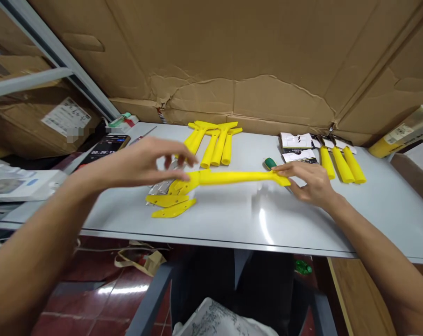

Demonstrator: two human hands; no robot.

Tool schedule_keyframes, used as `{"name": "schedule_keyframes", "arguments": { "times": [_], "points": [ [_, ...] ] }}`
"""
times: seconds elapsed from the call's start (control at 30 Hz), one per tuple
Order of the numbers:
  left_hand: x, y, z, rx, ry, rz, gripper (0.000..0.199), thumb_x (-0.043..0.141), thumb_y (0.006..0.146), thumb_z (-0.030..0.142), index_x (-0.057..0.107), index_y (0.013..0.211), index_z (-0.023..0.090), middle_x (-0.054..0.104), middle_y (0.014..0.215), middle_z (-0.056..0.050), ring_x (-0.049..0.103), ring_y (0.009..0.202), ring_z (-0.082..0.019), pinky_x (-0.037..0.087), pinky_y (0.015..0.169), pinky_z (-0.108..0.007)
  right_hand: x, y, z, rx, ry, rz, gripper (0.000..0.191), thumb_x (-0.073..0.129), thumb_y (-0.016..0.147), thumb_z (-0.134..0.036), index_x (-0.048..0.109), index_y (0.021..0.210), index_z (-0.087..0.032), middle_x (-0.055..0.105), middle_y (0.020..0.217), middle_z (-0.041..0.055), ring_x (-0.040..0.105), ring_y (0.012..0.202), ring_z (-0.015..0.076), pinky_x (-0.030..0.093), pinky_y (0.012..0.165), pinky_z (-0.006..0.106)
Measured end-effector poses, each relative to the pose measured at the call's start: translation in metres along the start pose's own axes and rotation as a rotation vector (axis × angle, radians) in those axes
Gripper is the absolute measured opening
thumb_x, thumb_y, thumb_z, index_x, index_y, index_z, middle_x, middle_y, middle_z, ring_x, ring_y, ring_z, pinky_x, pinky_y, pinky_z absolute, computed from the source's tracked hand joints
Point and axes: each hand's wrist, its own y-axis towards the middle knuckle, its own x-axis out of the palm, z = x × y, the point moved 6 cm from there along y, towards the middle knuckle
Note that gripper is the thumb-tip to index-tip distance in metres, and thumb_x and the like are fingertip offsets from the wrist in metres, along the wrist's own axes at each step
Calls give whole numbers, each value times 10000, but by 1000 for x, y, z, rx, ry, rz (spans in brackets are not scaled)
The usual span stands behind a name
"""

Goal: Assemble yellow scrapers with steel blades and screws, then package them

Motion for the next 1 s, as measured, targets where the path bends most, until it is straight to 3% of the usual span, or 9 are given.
{"name": "schedule_keyframes", "arguments": {
  "times": [0.07, 0.13, 0.27, 0.4, 0.5, 0.6, 0.77, 0.9, 1.0],
  "points": [
    [16, -28, -24, -128, 17, -241, 386, 782, 758, 705, 816, 979, 390, 824, 998, -6, 742, 806, -230, 580, 698, -340, 10, -3, -6, -119, -56, -102, 167, 555, 1011, -104, 678, 1011, -216, 835, 1154, 97, 816, 997, 221, 673, 796, 358],
    [28, -50, -43, -218, 52, -284, 363, 815, 703, 669, 806, 937, 392, 828, 990, 7, 759, 840, -251, 582, 716, -345, 18, -6, -8, -166, -111, -173, 201, 512, 1027, -102, 676, 987, -210, 828, 1182, 91, 809, 969, 203, 663, 769, 342],
    [35, -62, -66, -296, 4, -225, 303, 759, 719, 630, 811, 914, 403, 839, 1023, 6, 749, 865, -253, 564, 711, -339, 31, -11, -11, -212, -198, -280, 203, 502, 998, -96, 668, 937, -197, 813, 1178, 76, 787, 879, 184, 607, 673, 320],
    [9, -51, -108, -501, 90, 34, 373, 670, 721, 685, 797, 831, 351, 831, 862, -7, 692, 762, -214, 521, 714, -336, 41, -13, -15, -237, -303, -400, 157, 563, 942, -105, 688, 986, -190, 769, 1296, 96, 749, 781, 187, 535, 597, 333],
    [12, -43, -132, -603, 107, -37, 423, 664, 657, 680, 780, 786, 294, 819, 806, -32, 658, 718, -205, 495, 687, -344, 45, -14, -20, -258, -330, -474, 143, 601, 934, -73, 683, 982, -181, 751, 1352, 100, 753, 842, 199, 541, 629, 335],
    [24, -39, -139, -629, 92, -92, 440, 661, 660, 699, 772, 773, 289, 813, 784, -20, 655, 720, -199, 488, 688, -353, 48, -13, -20, -242, -306, -531, 210, 608, 936, -27, 686, 1062, -175, 777, 1273, 91, 747, 900, 211, 580, 717, 351],
    [32, -35, -134, -678, 137, -49, 479, 689, 715, 759, 766, 757, 289, 787, 716, 25, 660, 680, -182, 470, 656, -343, 51, -14, -16, -190, -247, -588, 246, 598, 939, -9, 686, 1112, -162, 768, 1216, 126, 733, 992, 259, 613, 853, 424],
    [32, -30, -136, -678, 128, -41, 704, 749, 596, 934, 752, 699, 238, 744, 628, 26, 613, 597, -152, 450, 577, -316, 49, -14, -15, -161, -198, -571, 360, 530, 880, 66, 698, 1098, -166, 747, 1247, 143, 720, 1041, 265, 615, 918, 443],
    [21, -30, -134, -604, 81, 15, 707, 806, 572, 916, 749, 671, 219, 723, 594, 26, 579, 555, -128, 428, 522, -285, 49, -15, -13, -142, -172, -572, 427, 504, 836, 81, 715, 1117, -163, 742, 1249, 142, 730, 1040, 269, 624, 931, 451]
  ]
}}
